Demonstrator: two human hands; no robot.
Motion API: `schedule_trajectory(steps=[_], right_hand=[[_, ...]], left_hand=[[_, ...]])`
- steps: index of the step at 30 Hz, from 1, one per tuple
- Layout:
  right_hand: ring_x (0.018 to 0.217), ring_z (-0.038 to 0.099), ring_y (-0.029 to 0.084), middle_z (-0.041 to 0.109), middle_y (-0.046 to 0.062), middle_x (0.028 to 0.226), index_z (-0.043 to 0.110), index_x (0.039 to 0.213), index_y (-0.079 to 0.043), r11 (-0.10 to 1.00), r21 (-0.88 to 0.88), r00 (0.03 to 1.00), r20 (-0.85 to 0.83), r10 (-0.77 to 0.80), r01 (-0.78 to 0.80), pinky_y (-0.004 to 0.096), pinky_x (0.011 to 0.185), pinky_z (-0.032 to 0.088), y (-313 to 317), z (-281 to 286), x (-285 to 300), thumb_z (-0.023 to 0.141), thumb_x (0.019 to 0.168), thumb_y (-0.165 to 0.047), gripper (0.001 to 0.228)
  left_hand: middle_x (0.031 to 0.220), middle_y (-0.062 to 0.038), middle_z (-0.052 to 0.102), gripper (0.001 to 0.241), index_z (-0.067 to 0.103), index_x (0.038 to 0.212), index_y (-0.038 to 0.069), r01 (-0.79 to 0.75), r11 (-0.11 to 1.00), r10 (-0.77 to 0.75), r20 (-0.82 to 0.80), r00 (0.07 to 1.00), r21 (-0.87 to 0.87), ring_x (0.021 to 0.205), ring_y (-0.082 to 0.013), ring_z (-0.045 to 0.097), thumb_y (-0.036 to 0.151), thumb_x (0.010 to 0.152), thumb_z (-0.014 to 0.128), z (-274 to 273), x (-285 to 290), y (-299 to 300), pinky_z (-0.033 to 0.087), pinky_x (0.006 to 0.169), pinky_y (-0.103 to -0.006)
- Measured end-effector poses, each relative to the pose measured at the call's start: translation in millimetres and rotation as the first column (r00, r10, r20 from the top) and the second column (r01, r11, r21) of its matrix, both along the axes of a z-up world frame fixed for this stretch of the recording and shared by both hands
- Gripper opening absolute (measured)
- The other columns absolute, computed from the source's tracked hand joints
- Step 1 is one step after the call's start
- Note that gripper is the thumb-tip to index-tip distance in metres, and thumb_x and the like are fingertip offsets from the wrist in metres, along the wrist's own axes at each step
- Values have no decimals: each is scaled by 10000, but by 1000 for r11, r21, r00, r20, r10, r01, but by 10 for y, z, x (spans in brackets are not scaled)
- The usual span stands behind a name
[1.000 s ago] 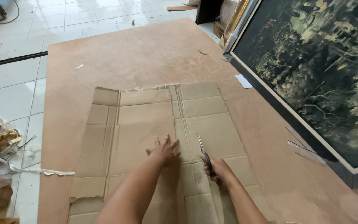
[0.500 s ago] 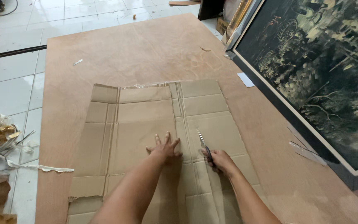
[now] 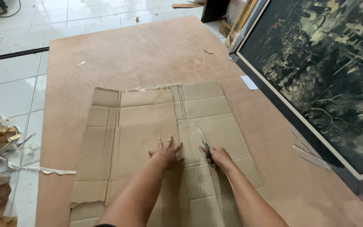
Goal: The person cuts a large piece of cardboard into smaller rectangular pieces using scissors. They then use a staple gun to attach the cardboard pieces to the corners of a framed artwork. Finally, the person places the framed artwork against a wall with other framed artworks.
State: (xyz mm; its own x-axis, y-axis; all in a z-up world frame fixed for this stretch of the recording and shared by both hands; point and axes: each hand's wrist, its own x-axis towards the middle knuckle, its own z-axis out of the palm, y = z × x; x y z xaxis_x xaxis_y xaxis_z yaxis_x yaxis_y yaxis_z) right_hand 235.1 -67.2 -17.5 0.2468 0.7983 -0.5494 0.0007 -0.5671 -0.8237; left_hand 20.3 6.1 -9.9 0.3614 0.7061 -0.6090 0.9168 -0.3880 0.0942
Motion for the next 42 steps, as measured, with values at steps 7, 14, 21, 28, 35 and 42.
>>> schedule_trajectory(steps=[7,14,21,28,35,42], right_hand=[[628,689,177,710,98,761,726,933,-52,999,-28,996,-91,-26,23,250,394,385,129,127,-84,872,924,-625,592],[632,674,181,676,110,753,734,926,-11,999,34,1000,-25,1,0,263,419,406,139,117,-72,905,927,-504,523],[633,665,203,668,116,790,725,1001,5,998,-36,991,-119,-63,59,250,416,373,-70,-109,9,878,959,-546,573],[629,703,200,723,126,782,746,942,4,999,-43,999,-44,-24,22,257,401,376,308,-26,27,887,913,-580,602],[593,677,205,671,114,709,736,881,1,998,-23,998,-35,-58,57,276,409,439,223,-99,-61,910,938,-499,532],[616,671,172,683,96,757,731,936,-13,998,-1,997,-46,-64,64,258,378,382,463,205,-56,890,912,-606,615]], left_hand=[[1922,-87,-41,763,80,1803,495,28,999,-29,-33,999,-30,1706,-604,-1,642,1152,451,-56,-8,14,429,1065,-913],[1900,-107,79,687,233,1771,448,25,999,-26,17,1000,31,1692,-599,103,639,1139,422,-57,-35,13,456,1078,-873],[1897,-132,89,686,291,1785,349,-78,985,50,179,983,155,1689,-594,94,582,1151,412,-80,123,159,388,1107,-901],[1931,-15,-38,734,118,1822,426,-18,999,16,58,998,46,1710,-578,-75,611,1167,392,52,153,229,274,1172,-928],[1902,-21,103,662,242,1780,417,-29,997,27,27,999,66,1711,-532,68,622,1158,340,179,250,286,318,1175,-886],[1909,1,63,569,321,1699,431,57,987,-57,-2,998,149,1728,-497,68,589,1156,394,-153,317,572,370,1149,-882]])
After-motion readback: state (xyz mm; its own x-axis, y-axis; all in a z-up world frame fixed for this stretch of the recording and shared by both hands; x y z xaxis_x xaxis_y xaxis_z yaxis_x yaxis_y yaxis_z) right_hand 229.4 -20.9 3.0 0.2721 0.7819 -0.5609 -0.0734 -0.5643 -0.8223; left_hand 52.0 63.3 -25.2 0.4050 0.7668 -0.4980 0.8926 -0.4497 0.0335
